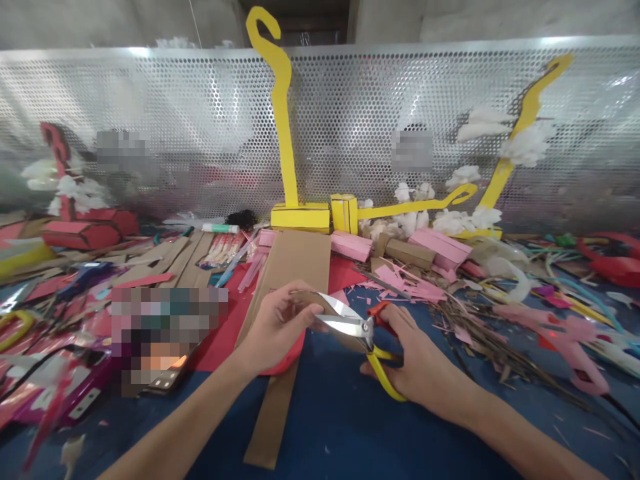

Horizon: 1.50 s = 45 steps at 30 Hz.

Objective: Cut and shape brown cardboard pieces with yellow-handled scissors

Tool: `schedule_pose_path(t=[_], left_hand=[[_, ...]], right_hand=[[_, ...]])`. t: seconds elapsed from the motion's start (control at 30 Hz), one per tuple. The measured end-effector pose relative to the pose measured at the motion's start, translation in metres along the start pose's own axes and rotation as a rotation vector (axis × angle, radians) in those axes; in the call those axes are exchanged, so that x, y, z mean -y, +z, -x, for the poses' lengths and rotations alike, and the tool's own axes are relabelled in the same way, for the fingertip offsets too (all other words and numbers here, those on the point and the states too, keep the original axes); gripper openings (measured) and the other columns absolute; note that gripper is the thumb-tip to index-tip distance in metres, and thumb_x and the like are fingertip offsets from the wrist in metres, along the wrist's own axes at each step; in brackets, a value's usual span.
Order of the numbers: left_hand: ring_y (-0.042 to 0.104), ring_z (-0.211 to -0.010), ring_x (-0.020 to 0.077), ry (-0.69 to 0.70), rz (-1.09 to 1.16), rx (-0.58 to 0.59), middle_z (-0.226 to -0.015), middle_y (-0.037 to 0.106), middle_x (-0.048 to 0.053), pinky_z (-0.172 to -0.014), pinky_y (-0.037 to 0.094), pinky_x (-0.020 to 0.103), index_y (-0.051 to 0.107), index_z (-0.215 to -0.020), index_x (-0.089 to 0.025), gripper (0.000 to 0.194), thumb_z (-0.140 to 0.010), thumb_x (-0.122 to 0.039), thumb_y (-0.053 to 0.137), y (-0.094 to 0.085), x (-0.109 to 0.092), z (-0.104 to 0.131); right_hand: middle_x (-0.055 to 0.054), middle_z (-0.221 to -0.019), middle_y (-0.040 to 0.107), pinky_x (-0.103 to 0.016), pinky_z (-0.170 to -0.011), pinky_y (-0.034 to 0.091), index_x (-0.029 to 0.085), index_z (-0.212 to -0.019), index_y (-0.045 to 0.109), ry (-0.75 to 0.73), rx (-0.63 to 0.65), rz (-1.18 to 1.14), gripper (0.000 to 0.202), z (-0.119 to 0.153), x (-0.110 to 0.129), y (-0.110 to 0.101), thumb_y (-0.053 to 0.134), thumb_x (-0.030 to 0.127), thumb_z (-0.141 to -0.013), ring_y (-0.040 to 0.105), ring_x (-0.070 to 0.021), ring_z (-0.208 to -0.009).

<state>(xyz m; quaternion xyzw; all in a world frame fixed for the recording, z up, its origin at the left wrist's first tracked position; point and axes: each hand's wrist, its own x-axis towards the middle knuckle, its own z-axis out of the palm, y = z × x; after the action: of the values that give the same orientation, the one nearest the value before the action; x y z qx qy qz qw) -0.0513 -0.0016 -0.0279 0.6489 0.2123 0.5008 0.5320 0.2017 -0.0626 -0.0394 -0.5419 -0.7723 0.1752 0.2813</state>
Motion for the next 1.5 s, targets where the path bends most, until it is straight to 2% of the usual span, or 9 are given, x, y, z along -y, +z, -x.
schedule_pose_path(t=[0.1,0.27,0.4,0.57,0.8,1.0,1.17,1.37,1.5], left_hand=[[0.068,-0.074,0.0124,-0.013,-0.044,-0.063,-0.088,0.068,0.002,-0.064,0.062,0.022,0.070,-0.099,-0.017,0.015,-0.093,-0.030,0.067,-0.005,-0.001,-0.001],[0.069,-0.069,0.0125,-0.103,-0.017,-0.096,-0.089,0.070,0.003,-0.057,0.062,0.021,0.065,-0.111,-0.017,0.027,-0.093,-0.036,0.067,-0.010,0.002,-0.002],[0.069,-0.069,0.0136,-0.128,0.016,-0.101,-0.089,0.070,0.003,-0.058,0.064,0.024,0.064,-0.112,-0.017,0.029,-0.093,-0.039,0.067,-0.008,0.003,0.000],[0.069,-0.069,0.0146,-0.130,0.068,-0.148,-0.086,0.070,0.004,-0.058,0.063,0.026,0.065,-0.111,-0.016,0.029,-0.091,-0.038,0.069,-0.002,0.005,0.000],[0.069,-0.067,0.0159,-0.160,0.095,-0.155,-0.081,0.069,0.002,-0.058,0.064,0.029,0.066,-0.105,-0.017,0.028,-0.089,-0.040,0.071,0.004,0.002,0.000],[0.069,-0.077,0.0162,-0.127,0.062,-0.226,-0.090,0.070,0.003,-0.068,0.063,0.031,0.065,-0.119,-0.019,0.034,-0.091,-0.040,0.069,-0.004,-0.002,-0.002],[0.068,-0.081,0.0160,-0.138,0.087,-0.167,-0.092,0.071,0.004,-0.072,0.061,0.029,0.066,-0.113,-0.018,0.031,-0.090,-0.039,0.071,-0.003,0.000,-0.003],[0.063,-0.069,0.0125,-0.110,0.125,-0.040,-0.080,0.067,0.002,-0.066,0.057,0.024,0.067,-0.089,-0.016,0.021,-0.090,-0.037,0.071,0.003,-0.003,-0.003],[0.058,-0.069,0.0110,-0.097,0.126,-0.007,-0.077,0.061,0.001,-0.065,0.053,0.022,0.065,-0.081,-0.016,0.023,-0.090,-0.037,0.071,0.006,-0.004,-0.003]], right_hand=[[-0.005,-0.111,0.061,-0.036,-0.083,0.050,0.025,-0.118,0.051,0.024,0.072,-0.076,0.040,0.002,0.004,0.000,0.071,0.028,-0.083,0.059,-0.0230,-0.094],[0.004,-0.078,0.058,-0.025,-0.058,0.042,0.024,-0.104,0.054,0.089,0.204,-0.219,0.025,0.005,0.010,0.001,0.069,0.028,-0.083,0.050,-0.0143,-0.066],[0.005,-0.075,0.054,-0.023,-0.056,0.040,0.023,-0.094,0.053,0.091,0.228,-0.322,0.017,0.005,0.011,0.003,0.066,0.026,-0.085,0.045,-0.0116,-0.064],[0.005,-0.075,0.055,-0.024,-0.056,0.039,0.021,-0.101,0.058,0.089,0.182,-0.309,0.018,0.006,0.007,0.011,0.064,0.028,-0.085,0.043,-0.0121,-0.064],[0.004,-0.065,0.054,-0.022,-0.052,0.038,0.019,-0.092,0.063,0.094,-0.027,-0.207,0.019,0.001,-0.016,0.017,0.061,0.037,-0.089,0.046,-0.0124,-0.060],[0.003,-0.076,0.056,-0.024,-0.058,0.045,0.021,-0.086,0.052,0.162,-0.054,-0.151,0.037,-0.003,-0.001,0.006,0.079,0.043,-0.074,0.049,-0.0139,-0.065],[-0.004,-0.098,0.061,-0.029,-0.069,0.049,0.021,-0.108,0.051,0.138,0.062,-0.106,0.043,0.003,0.010,0.002,0.076,0.036,-0.076,0.056,-0.0195,-0.082],[-0.002,-0.095,0.060,-0.030,-0.072,0.047,0.023,-0.111,0.050,0.005,0.160,-0.171,0.028,0.006,0.013,0.001,0.065,0.030,-0.088,0.054,-0.0179,-0.080],[0.004,-0.081,0.055,-0.026,-0.060,0.041,0.024,-0.107,0.050,0.023,0.210,-0.214,0.024,0.007,0.012,0.003,0.065,0.028,-0.088,0.048,-0.0148,-0.068]])
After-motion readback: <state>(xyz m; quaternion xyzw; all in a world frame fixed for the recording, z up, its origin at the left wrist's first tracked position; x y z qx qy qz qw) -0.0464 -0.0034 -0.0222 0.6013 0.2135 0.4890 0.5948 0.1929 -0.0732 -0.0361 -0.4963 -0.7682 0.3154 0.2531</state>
